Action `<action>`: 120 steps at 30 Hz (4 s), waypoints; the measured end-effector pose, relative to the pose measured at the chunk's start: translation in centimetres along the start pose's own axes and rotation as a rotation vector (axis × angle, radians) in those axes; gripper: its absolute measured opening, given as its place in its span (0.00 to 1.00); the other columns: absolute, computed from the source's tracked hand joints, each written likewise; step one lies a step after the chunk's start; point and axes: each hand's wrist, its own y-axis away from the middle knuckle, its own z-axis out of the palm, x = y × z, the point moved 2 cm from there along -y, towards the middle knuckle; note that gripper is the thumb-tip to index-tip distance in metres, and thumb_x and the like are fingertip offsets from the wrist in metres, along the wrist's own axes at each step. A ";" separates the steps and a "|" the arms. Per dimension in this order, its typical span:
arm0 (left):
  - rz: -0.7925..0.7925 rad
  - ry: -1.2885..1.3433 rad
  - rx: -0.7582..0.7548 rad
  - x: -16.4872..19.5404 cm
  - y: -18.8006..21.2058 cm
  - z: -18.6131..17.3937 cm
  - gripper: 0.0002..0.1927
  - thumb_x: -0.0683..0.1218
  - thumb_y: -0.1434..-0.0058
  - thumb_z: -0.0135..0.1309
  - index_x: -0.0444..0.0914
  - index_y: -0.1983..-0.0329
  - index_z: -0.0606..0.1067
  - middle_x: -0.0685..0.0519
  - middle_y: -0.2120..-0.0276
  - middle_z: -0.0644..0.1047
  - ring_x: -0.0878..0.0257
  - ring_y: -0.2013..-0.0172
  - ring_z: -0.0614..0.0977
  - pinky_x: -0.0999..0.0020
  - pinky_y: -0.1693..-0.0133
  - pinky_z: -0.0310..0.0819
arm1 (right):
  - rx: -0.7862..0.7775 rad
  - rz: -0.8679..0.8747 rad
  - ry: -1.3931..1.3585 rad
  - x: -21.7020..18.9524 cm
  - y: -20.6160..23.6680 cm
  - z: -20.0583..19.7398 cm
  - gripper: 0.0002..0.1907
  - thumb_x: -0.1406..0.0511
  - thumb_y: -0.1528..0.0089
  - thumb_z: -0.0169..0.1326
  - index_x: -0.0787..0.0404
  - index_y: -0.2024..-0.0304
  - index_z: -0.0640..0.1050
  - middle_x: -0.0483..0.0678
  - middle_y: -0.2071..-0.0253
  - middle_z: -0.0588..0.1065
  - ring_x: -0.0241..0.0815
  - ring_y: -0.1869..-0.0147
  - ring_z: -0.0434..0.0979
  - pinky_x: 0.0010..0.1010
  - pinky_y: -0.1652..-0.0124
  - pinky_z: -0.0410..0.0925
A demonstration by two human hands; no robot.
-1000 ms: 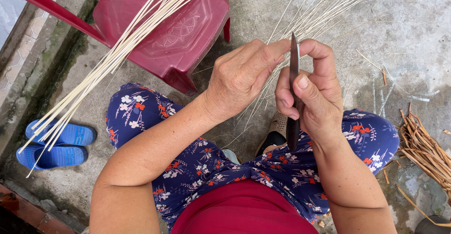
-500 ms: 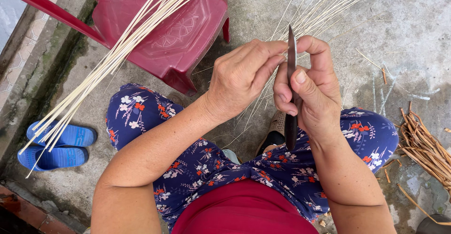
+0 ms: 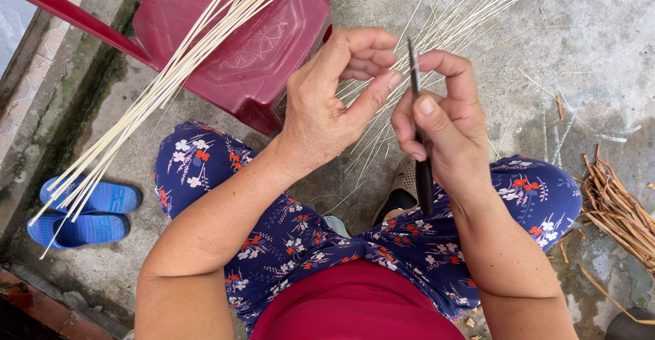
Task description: The person sits on the floor and uses a knife to sharpen the ends of thin wooden sticks. They hold each stick with one hand and scrape the knife along it to create a point, then place the finished stick on a pile on the floor.
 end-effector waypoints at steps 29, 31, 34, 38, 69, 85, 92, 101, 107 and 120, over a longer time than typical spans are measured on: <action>0.156 -0.650 -0.065 2.9 1.2 -4.5 0.18 0.48 0.24 0.59 0.33 0.38 0.73 0.47 0.49 0.80 0.59 0.50 0.82 0.66 0.48 0.80 | 0.113 -0.173 0.920 2.8 -2.1 -1.6 0.21 0.70 0.25 0.54 0.60 0.34 0.61 0.44 0.66 0.78 0.32 0.66 0.77 0.25 0.66 0.67; 0.157 -0.803 -0.152 2.1 1.5 -3.4 0.19 0.49 0.27 0.59 0.32 0.39 0.74 0.46 0.51 0.81 0.58 0.53 0.83 0.64 0.52 0.80 | 0.122 -0.166 0.974 2.7 -2.1 -1.5 0.23 0.69 0.27 0.57 0.60 0.36 0.60 0.45 0.66 0.79 0.34 0.65 0.80 0.26 0.65 0.69; -0.012 -0.818 -0.325 0.3 2.0 -2.2 0.17 0.47 0.30 0.57 0.32 0.42 0.76 0.47 0.64 0.80 0.57 0.66 0.82 0.61 0.65 0.78 | 0.122 -0.158 1.025 2.7 -2.2 -1.2 0.25 0.67 0.29 0.61 0.60 0.39 0.60 0.48 0.65 0.80 0.38 0.65 0.82 0.27 0.66 0.71; -0.089 -0.716 -0.346 -0.3 2.8 -2.2 0.06 0.43 0.30 0.54 0.36 0.54 0.77 0.49 0.72 0.78 0.55 0.72 0.82 0.57 0.72 0.75 | 0.120 -0.169 0.999 2.6 -2.1 -1.3 0.24 0.67 0.29 0.61 0.60 0.41 0.60 0.50 0.62 0.82 0.38 0.61 0.85 0.26 0.63 0.72; -0.135 -0.527 -0.473 -0.1 1.9 -3.3 0.30 0.57 0.29 0.54 0.36 0.31 0.65 0.40 0.49 0.77 0.45 0.50 0.81 0.53 0.52 0.77 | 0.160 -0.132 1.000 1.0 -3.2 -2.6 0.19 0.67 0.30 0.62 0.60 0.42 0.68 0.45 0.67 0.81 0.32 0.64 0.82 0.23 0.64 0.70; -0.602 -0.258 -0.529 0.7 1.4 0.1 0.13 0.48 0.26 0.46 0.41 0.51 0.81 0.49 0.86 0.65 0.68 0.83 0.66 0.66 0.79 0.65 | 0.319 -0.054 0.790 -1.4 -3.6 -8.4 0.16 0.70 0.29 0.59 0.65 0.40 0.73 0.45 0.69 0.78 0.27 0.75 0.71 0.19 0.78 0.60; -0.687 -0.249 -0.565 4.1 2.6 -2.5 0.13 0.46 0.28 0.46 0.40 0.52 0.81 0.54 0.87 0.61 0.72 0.84 0.63 0.70 0.80 0.62 | 0.353 -0.085 0.526 -3.1 -3.8 -9.8 0.15 0.73 0.26 0.57 0.70 0.38 0.73 0.45 0.67 0.76 0.27 0.72 0.71 0.19 0.76 0.60; -0.722 -0.237 -0.492 4.9 7.4 -5.5 0.13 0.47 0.28 0.46 0.38 0.54 0.81 0.56 0.84 0.67 0.74 0.82 0.69 0.75 0.78 0.66 | 0.274 -0.007 0.422 -2.4 -3.7 -8.6 0.16 0.74 0.29 0.57 0.70 0.39 0.72 0.47 0.70 0.75 0.27 0.76 0.67 0.18 0.78 0.57; -0.894 -0.063 -0.439 3.6 8.6 -6.2 0.19 0.51 0.27 0.41 0.39 0.51 0.80 0.59 0.89 0.63 0.74 0.86 0.65 0.76 0.81 0.60 | 0.216 0.037 0.314 -2.7 -3.9 -8.1 0.13 0.74 0.29 0.56 0.69 0.42 0.72 0.47 0.71 0.74 0.28 0.77 0.65 0.18 0.78 0.56; -1.019 0.009 -0.447 -1.0 9.0 -5.1 0.23 0.56 0.27 0.38 0.39 0.47 0.78 0.58 0.82 0.71 0.74 0.87 0.68 0.79 0.83 0.64 | 0.280 -0.056 0.672 0.1 -5.3 -11.6 0.12 0.71 0.25 0.56 0.60 0.41 0.71 0.43 0.71 0.75 0.27 0.76 0.69 0.20 0.79 0.57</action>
